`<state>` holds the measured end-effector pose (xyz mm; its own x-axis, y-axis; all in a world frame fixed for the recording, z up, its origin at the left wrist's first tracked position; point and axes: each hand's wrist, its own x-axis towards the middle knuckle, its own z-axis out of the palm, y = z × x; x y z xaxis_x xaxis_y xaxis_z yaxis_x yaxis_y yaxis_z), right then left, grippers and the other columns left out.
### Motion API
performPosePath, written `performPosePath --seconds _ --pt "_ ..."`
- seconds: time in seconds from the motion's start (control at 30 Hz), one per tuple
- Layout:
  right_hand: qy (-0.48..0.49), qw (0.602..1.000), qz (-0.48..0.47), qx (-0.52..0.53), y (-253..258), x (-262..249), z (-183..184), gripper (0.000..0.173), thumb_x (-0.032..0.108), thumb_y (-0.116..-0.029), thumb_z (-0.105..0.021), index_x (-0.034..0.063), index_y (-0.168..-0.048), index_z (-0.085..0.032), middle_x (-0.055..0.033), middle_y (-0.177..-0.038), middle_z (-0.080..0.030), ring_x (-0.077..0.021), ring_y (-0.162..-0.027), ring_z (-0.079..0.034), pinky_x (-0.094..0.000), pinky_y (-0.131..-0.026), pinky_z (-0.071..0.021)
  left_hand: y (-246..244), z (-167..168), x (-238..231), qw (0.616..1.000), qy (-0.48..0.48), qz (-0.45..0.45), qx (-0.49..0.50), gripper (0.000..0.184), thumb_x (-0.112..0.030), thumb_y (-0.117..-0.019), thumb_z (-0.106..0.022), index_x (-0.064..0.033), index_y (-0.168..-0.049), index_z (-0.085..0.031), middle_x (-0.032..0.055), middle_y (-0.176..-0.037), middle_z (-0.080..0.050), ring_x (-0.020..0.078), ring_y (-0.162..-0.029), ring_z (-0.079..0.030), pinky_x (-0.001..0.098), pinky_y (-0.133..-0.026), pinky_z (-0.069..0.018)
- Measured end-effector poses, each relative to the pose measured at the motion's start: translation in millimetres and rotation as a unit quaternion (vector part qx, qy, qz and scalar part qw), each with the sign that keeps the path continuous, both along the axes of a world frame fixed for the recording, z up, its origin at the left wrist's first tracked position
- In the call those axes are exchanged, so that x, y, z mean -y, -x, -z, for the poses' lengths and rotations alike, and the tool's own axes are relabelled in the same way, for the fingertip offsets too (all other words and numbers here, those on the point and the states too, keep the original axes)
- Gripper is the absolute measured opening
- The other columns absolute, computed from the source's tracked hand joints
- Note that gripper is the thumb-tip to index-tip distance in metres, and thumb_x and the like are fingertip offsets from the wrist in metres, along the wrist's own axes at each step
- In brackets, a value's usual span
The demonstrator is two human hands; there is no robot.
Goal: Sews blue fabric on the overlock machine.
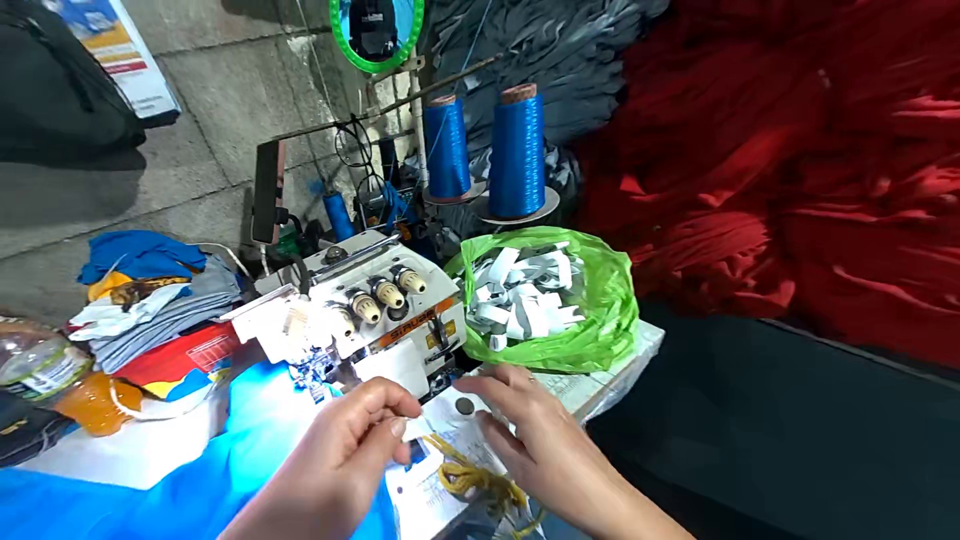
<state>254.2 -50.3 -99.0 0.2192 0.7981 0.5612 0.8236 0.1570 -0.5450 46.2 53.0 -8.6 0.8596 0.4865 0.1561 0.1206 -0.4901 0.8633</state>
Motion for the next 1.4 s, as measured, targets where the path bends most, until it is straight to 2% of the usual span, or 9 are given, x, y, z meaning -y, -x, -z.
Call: performPosePath --seconds 0.07,0.2,0.4,0.53,0.63,0.77,0.93,1.1,1.4 --pt "-0.007 0.979 -0.173 -0.110 15 -1 -17 0.043 0.035 -0.1085 -0.042 0.0059 -0.119 -0.072 -0.0084 -0.113 -0.071 -0.0159 -0.109 -0.065 -0.0368 -0.093 -0.0531 -3 7 6 0.999 -0.027 0.005 0.040 0.020 -0.009 -0.1034 -0.046 -0.0027 -0.113 -0.063 -0.0067 -0.081 -0.062 -0.0076 -0.059 -0.048 0.0092 -0.052 -0.0386" --pt "0.038 0.905 -0.300 -0.298 28 -6 -26 0.029 0.028 -0.1052 -0.052 0.0076 -0.088 -0.064 0.0085 -0.081 -0.065 0.0070 -0.077 -0.060 -0.0136 -0.072 -0.0501 6 17 19 0.995 -0.022 -0.025 0.098 0.018 -0.003 -0.1019 -0.049 0.0042 -0.115 -0.059 -0.0040 -0.078 -0.060 -0.0052 -0.063 -0.051 0.0113 -0.057 -0.0425" --pt "0.059 0.953 -0.226 -0.195 -18 0 0 0.032 0.031 -0.1014 -0.054 0.0110 -0.079 -0.066 0.0074 -0.078 -0.060 0.0034 -0.078 -0.056 -0.0167 -0.071 -0.0459 56 36 32 0.996 0.049 -0.036 0.069 0.016 0.004 -0.0993 -0.050 0.0084 -0.112 -0.059 -0.0025 -0.077 -0.060 -0.0036 -0.066 -0.052 0.0144 -0.062 -0.0436" --pt "0.052 0.991 -0.118 -0.020 12 -2 -6 0.047 0.044 -0.0924 -0.067 0.0023 -0.114 -0.072 -0.0204 -0.111 -0.071 -0.0418 -0.104 -0.067 -0.0632 -0.083 -0.0538 51 42 43 0.997 -0.077 -0.013 0.016 0.025 0.001 -0.1023 -0.044 0.0135 -0.113 -0.063 0.0167 -0.082 -0.065 0.0149 -0.067 -0.058 0.0287 -0.064 -0.0496" --pt "0.085 0.948 -0.287 -0.109 43 -2 -22 0.063 0.048 -0.1060 -0.045 -0.0004 -0.145 -0.053 -0.0152 -0.120 -0.070 -0.0249 -0.108 -0.068 -0.0475 -0.093 -0.0549 49 36 49 0.988 -0.156 -0.002 0.003 0.026 -0.001 -0.1026 -0.044 0.0117 -0.112 -0.064 0.0224 -0.087 -0.068 0.0256 -0.071 -0.066 0.0382 -0.067 -0.0549" --pt "0.146 0.842 -0.437 -0.281 73 -9 -30 0.040 0.022 -0.1058 -0.050 -0.0058 -0.134 -0.048 -0.0035 -0.080 -0.061 -0.0083 -0.067 -0.060 -0.0289 -0.065 -0.0533 62 27 45 0.980 -0.180 -0.071 0.058 0.020 0.001 -0.0986 -0.053 0.0137 -0.110 -0.063 0.0164 -0.074 -0.066 0.0164 -0.063 -0.063 0.0283 -0.061 -0.0537" --pt "0.129 0.877 -0.423 -0.188 63 -22 -30 0.025 0.008 -0.1025 -0.054 -0.0036 -0.121 -0.065 -0.0049 -0.071 -0.061 -0.0060 -0.058 -0.056 -0.0222 -0.056 -0.0485 103 20 35 0.995 -0.060 -0.075 0.031 0.024 0.005 -0.0965 -0.054 0.0132 -0.118 -0.058 0.0078 -0.079 -0.066 0.0034 -0.067 -0.059 0.0189 -0.064 -0.0489" --pt "0.168 0.854 -0.464 -0.163 79 -32 -34 0.046 0.028 -0.1015 -0.059 -0.0039 -0.135 -0.059 -0.0104 -0.106 -0.071 -0.0112 -0.094 -0.068 -0.0290 -0.085 -0.0555 107 29 34 0.996 -0.064 -0.054 0.030 0.021 0.004 -0.0987 -0.052 0.0108 -0.117 -0.059 0.0099 -0.081 -0.066 0.0051 -0.065 -0.058 0.0187 -0.060 -0.0476" --pt "0.252 0.845 -0.423 -0.210 87 -35 -46 0.013 0.012 -0.0972 -0.065 0.0042 -0.106 -0.069 0.0065 -0.081 -0.061 0.0049 -0.068 -0.054 -0.0126 -0.063 -0.0449 109 37 34 0.991 -0.098 -0.082 0.047 0.025 0.004 -0.0965 -0.056 0.0089 -0.121 -0.059 0.0094 -0.083 -0.068 0.0061 -0.068 -0.061 0.0181 -0.062 -0.0498"
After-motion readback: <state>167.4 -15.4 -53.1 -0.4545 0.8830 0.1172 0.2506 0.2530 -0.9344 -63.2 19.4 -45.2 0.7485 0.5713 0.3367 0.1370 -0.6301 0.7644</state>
